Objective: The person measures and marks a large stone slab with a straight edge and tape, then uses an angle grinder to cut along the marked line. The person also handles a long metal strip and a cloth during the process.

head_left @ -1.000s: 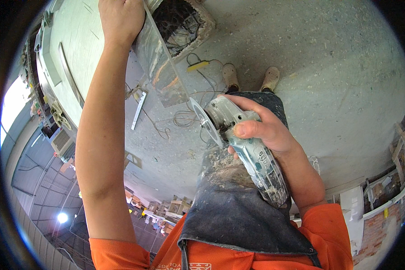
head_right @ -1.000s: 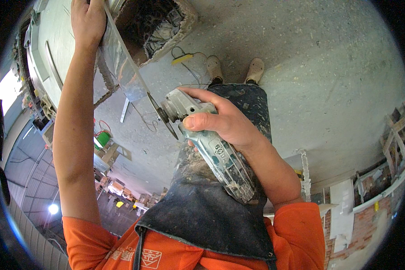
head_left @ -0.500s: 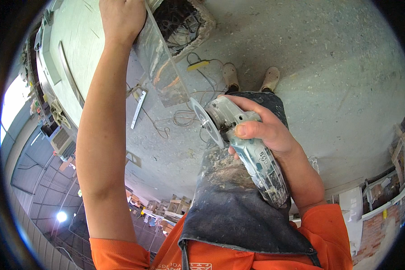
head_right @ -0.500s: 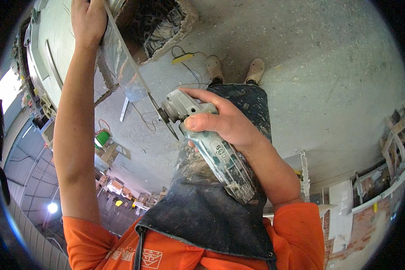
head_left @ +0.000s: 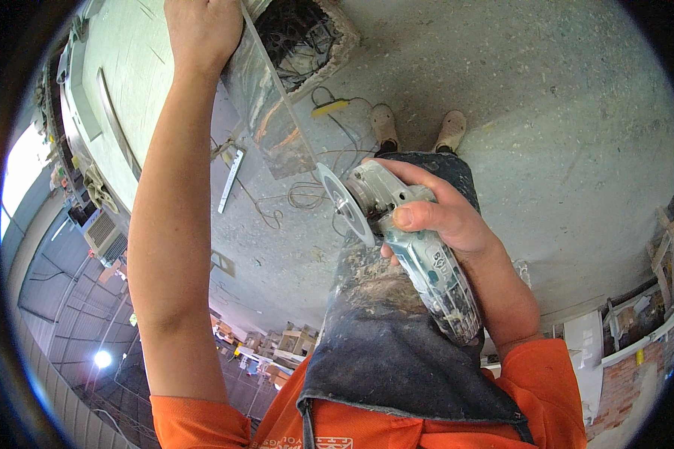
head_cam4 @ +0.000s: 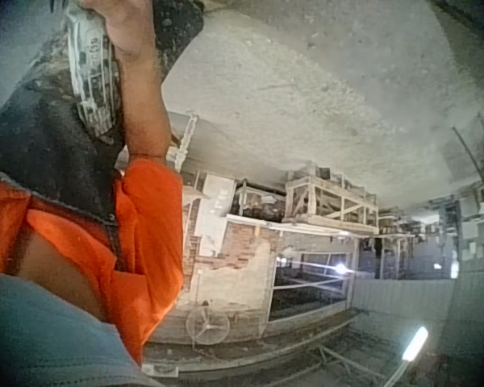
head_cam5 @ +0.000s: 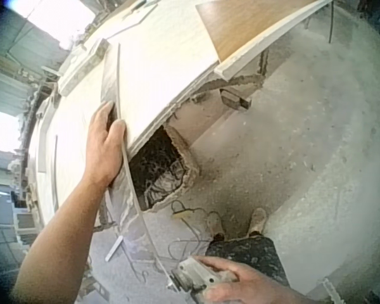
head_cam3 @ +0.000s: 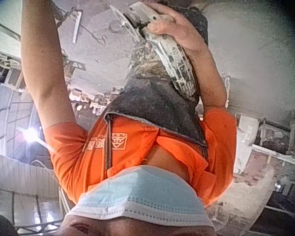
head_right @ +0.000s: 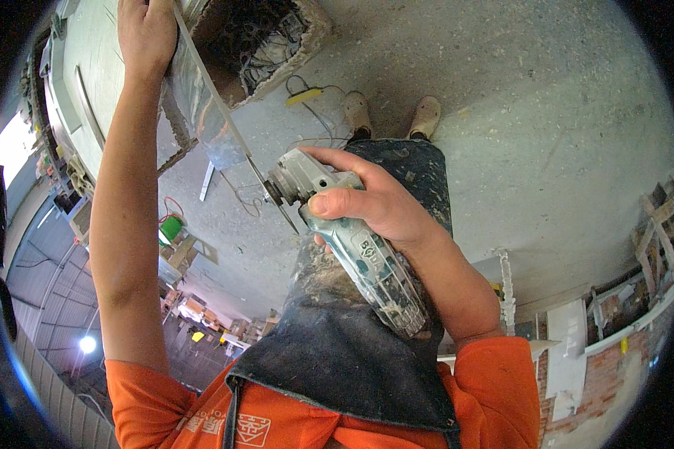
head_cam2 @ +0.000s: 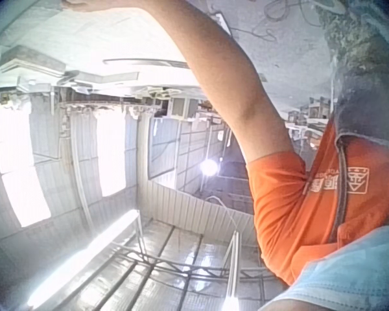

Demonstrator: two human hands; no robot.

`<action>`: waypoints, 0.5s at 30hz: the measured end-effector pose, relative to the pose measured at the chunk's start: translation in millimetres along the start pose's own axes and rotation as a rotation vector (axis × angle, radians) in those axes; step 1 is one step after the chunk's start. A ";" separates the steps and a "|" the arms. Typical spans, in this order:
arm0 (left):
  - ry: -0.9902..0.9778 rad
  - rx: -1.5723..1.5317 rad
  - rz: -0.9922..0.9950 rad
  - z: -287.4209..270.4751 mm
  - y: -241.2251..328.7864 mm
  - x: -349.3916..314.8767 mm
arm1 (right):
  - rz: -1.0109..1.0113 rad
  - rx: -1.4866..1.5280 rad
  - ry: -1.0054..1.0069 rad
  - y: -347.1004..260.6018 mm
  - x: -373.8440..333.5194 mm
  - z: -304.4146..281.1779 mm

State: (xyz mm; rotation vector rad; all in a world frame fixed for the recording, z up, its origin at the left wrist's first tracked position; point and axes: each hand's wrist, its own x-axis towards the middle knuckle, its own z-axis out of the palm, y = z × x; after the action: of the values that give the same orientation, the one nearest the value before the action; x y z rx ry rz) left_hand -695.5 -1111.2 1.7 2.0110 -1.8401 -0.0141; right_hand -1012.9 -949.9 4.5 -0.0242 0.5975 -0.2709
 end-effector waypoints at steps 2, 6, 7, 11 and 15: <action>-0.002 -0.003 -0.002 -0.1 -0.2 -0.1 | 0.001 0.002 0.000 0.6 0.4 -0.4; 0.003 -0.014 -0.003 0.0 -0.2 -0.3 | -0.008 -0.008 -0.013 2.1 2.2 -1.6; 0.001 -0.021 -0.009 0.0 -0.1 -0.4 | -0.013 -0.001 -0.018 2.4 2.3 -2.0; 0.005 -0.035 -0.008 0.0 -0.2 -0.8 | -0.011 0.009 -0.019 2.6 2.9 -3.1; 0.003 -0.018 -0.008 0.0 -0.9 -0.5 | 0.001 0.016 -0.037 1.9 3.5 -3.7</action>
State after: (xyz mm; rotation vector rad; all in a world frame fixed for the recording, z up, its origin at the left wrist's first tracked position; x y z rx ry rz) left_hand -694.7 -1110.7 1.3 2.0049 -1.8238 -0.0305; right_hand -1011.8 -948.8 -0.7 -0.0135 0.5588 -0.2740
